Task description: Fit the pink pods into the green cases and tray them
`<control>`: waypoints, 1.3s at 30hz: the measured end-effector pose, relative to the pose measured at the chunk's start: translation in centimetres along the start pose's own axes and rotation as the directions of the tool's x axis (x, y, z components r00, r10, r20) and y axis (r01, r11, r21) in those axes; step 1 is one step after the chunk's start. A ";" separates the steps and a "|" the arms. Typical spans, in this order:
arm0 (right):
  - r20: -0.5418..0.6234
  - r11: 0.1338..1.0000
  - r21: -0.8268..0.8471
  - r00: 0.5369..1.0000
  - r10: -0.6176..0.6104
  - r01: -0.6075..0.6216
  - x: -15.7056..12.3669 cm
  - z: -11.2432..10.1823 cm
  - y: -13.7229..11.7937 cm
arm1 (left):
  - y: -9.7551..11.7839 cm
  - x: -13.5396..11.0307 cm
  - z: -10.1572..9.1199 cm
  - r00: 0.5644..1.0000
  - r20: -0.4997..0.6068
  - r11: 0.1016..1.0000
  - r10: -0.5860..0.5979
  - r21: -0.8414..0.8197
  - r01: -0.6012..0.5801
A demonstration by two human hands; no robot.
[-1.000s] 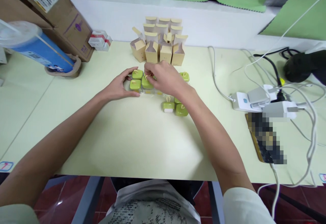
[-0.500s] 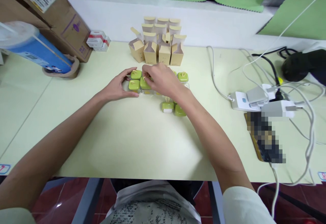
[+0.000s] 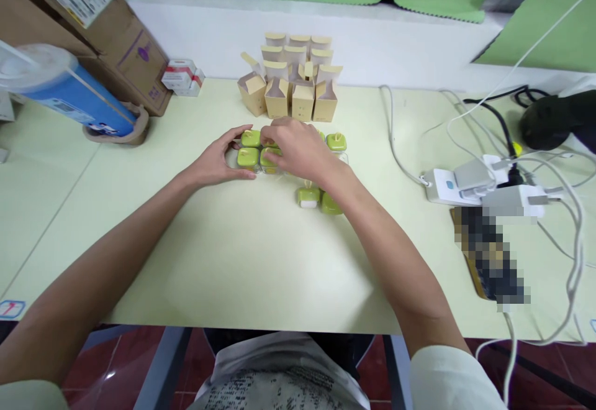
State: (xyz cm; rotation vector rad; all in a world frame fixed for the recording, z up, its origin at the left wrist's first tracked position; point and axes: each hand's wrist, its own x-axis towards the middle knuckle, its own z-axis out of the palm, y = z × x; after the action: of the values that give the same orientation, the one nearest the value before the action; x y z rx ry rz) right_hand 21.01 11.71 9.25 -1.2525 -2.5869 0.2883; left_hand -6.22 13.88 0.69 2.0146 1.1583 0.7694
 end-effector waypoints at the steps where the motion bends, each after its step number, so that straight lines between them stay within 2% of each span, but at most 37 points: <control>1: -0.003 1.000 0.001 1.000 0.000 0.000 0.0 0.1 0.1 | 0.1 0.0 0.0 1.000 0.002 1.000 -0.001 -0.001 0.001; 6: -0.084 1.000 0.014 0.996 -0.020 0.021 0.2 1.3 1.1 | 0.2 -0.1 -0.1 1.000 0.001 1.000 -0.010 0.002 0.010; 11: -0.175 0.999 0.015 0.984 0.043 -0.041 0.7 2.5 2.2 | 0.2 -0.2 -0.1 1.000 0.008 1.000 -0.017 -0.011 0.017; 16: -0.085 0.997 0.061 0.995 0.059 -0.054 1.3 2.8 2.5 | 0.1 -0.1 0.0 1.000 0.009 1.000 -0.010 -0.019 0.010; 21: -0.042 0.991 0.083 0.993 0.106 -0.102 1.8 2.8 1.8 | 0.0 0.0 0.0 1.000 0.007 1.000 0.002 -0.008 -0.002; 25: -0.024 0.990 0.089 0.993 0.112 -0.110 1.1 1.7 0.9 | 0.1 -0.1 -0.1 1.000 0.008 1.000 0.005 -0.006 -0.005; 28: -0.063 0.983 0.153 0.991 0.115 -0.105 -0.9 -0.9 0.7 | 0.1 -0.1 -0.1 1.000 0.007 1.000 -0.006 -0.020 0.006; 30: 0.011 0.981 0.135 0.990 0.142 -0.142 -2.5 -2.9 0.6 | 0.0 -0.1 -0.1 1.000 0.007 1.000 -0.012 -0.025 0.012; 31: 0.101 0.982 0.079 0.982 0.162 -0.170 -3.3 -3.8 0.4 | 0.0 -0.1 0.0 1.000 0.009 1.000 -0.009 -0.026 0.010; 33: 0.285 0.978 -0.070 0.936 0.208 -0.196 -4.5 -4.9 -0.4 | -0.1 -0.1 0.0 1.000 0.011 1.000 -0.001 -0.024 0.001; 36: 0.417 0.945 -0.280 0.865 0.280 -0.171 -4.9 -5.0 -2.2 | -0.2 -0.1 0.0 1.000 0.003 1.000 -0.002 -0.009 0.002; 39: 0.452 0.936 -0.334 0.853 0.260 -0.109 -4.6 -4.3 -3.9 | -0.2 -0.1 -0.1 1.000 -0.003 1.000 -0.011 0.012 0.011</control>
State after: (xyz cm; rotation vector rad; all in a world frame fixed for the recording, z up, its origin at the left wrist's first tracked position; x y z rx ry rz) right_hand 22.20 5.97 13.85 -1.7403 -3.0236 0.2926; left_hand -6.39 13.90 0.58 2.0158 1.1777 0.7620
